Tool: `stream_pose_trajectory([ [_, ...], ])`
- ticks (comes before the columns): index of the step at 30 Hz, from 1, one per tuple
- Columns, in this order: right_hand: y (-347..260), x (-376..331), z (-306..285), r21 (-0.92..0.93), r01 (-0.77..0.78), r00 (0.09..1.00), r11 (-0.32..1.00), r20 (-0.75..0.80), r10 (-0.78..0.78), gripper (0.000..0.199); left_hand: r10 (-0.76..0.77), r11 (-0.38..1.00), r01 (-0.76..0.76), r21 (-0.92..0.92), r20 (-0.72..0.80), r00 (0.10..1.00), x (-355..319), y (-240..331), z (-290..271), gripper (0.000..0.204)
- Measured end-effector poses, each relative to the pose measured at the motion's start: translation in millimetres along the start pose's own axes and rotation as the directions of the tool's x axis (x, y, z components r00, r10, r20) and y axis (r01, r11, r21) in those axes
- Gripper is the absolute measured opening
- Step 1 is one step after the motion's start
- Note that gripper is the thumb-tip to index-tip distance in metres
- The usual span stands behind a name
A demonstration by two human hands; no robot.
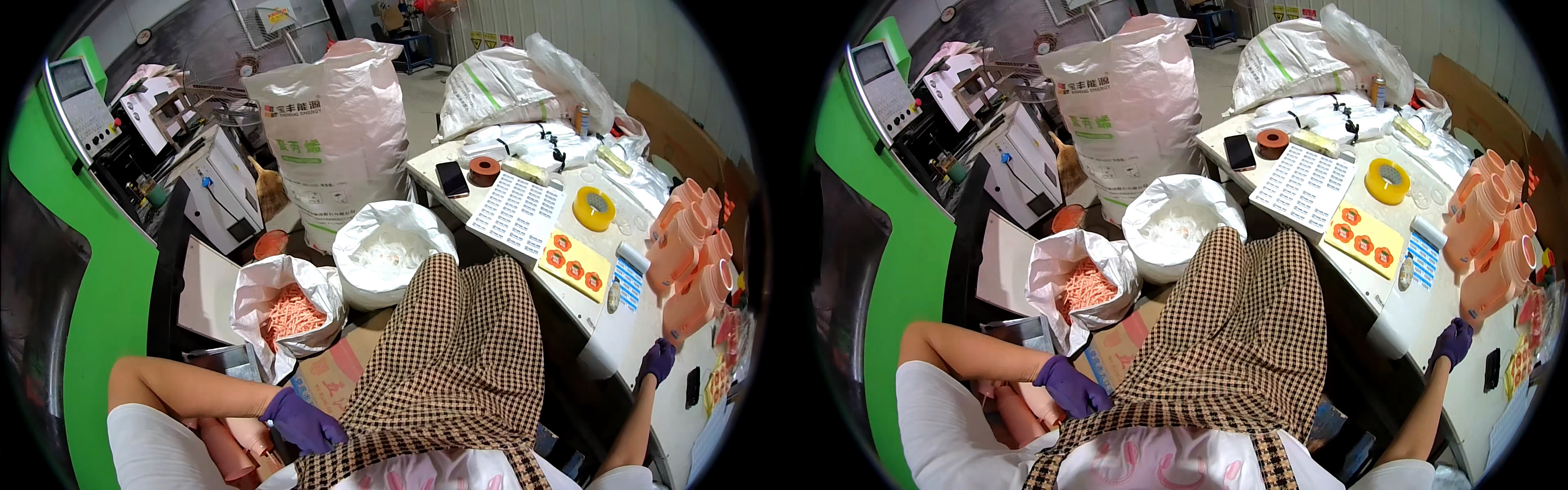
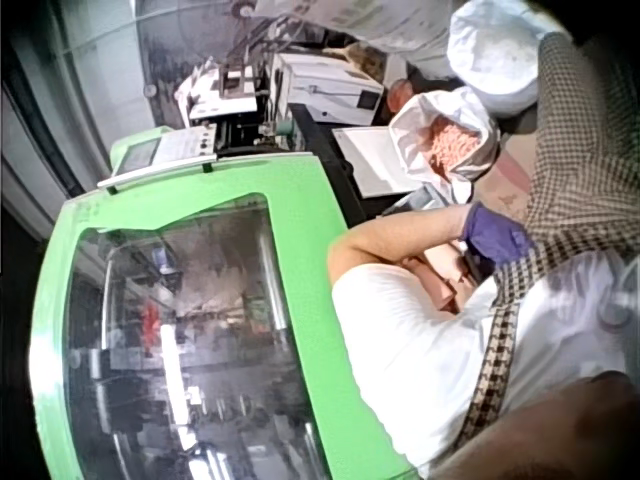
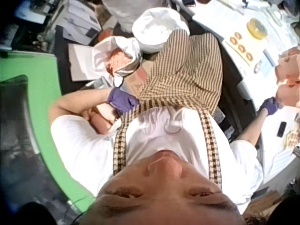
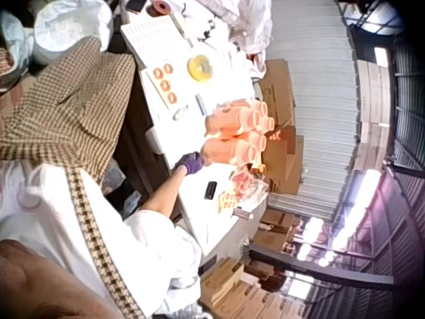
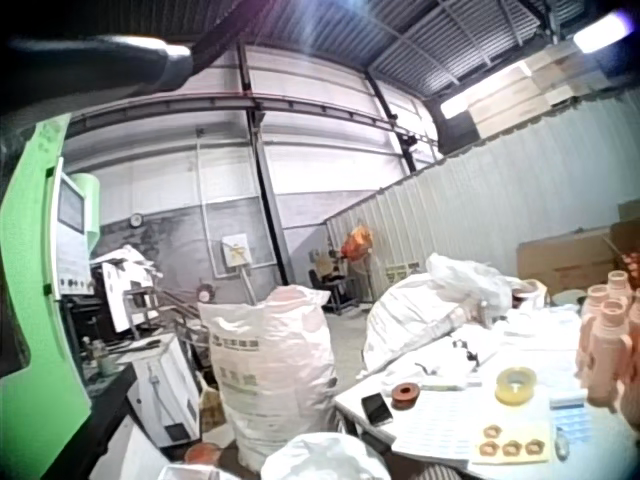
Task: The person peels stickers from a sheet and applies them to the side of plastic containers, then places the containers into a cardboard box.
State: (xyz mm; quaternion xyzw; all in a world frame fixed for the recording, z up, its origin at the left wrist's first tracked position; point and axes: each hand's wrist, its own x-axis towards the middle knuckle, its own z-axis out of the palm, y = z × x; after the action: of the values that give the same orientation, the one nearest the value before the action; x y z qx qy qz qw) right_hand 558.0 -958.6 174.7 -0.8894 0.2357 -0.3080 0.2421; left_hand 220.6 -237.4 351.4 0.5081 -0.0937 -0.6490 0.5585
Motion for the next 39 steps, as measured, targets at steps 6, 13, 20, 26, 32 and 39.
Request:
stream_pose_trajectory([
  [6, -3, -2, -6, -0.029, 0.032, 0.999, 0.999, -0.023, -0.032, 0.02, -0.061, 0.998, 0.061, -0.005, -0.088, 0.994, 3, -3, -11, 0.025],
  [13, -3, 2, -2, -0.022, 0.03, 0.999, 0.999, 0.016, -0.029, 0.021, 0.088, 0.909, -0.005, 0.417, -0.18, 0.98, -7, 29, 0, 0.029],
  [20, 35, 18, -1, -0.023, 0.038, 0.995, 0.999, 0.089, -0.036, 0.027, 0.567, 0.705, -0.025, 0.708, -0.543, 0.619, -3, 41, 17, 0.03],
  [26, 29, 9, 7, 0.09, -0.017, 0.993, 0.996, 0.114, 0.007, 0.024, 0.671, 0.677, -0.079, 0.732, -0.568, 0.477, 25, 8, -6, 0.03],
  [32, 27, 21, 15, 0.055, 0.023, 0.991, 0.998, 0.132, -0.03, 0.023, 0.859, 0.476, -0.192, 0.858, -0.407, 0.312, 38, -12, -14, 0.027],
  [39, 116, 75, -11, 0.234, 0.083, 0.969, 0.969, 0.209, -0.134, 0.033, 0.818, 0.575, -0.434, 0.694, -0.468, 0.334, 38, -47, -25, 0.025],
])
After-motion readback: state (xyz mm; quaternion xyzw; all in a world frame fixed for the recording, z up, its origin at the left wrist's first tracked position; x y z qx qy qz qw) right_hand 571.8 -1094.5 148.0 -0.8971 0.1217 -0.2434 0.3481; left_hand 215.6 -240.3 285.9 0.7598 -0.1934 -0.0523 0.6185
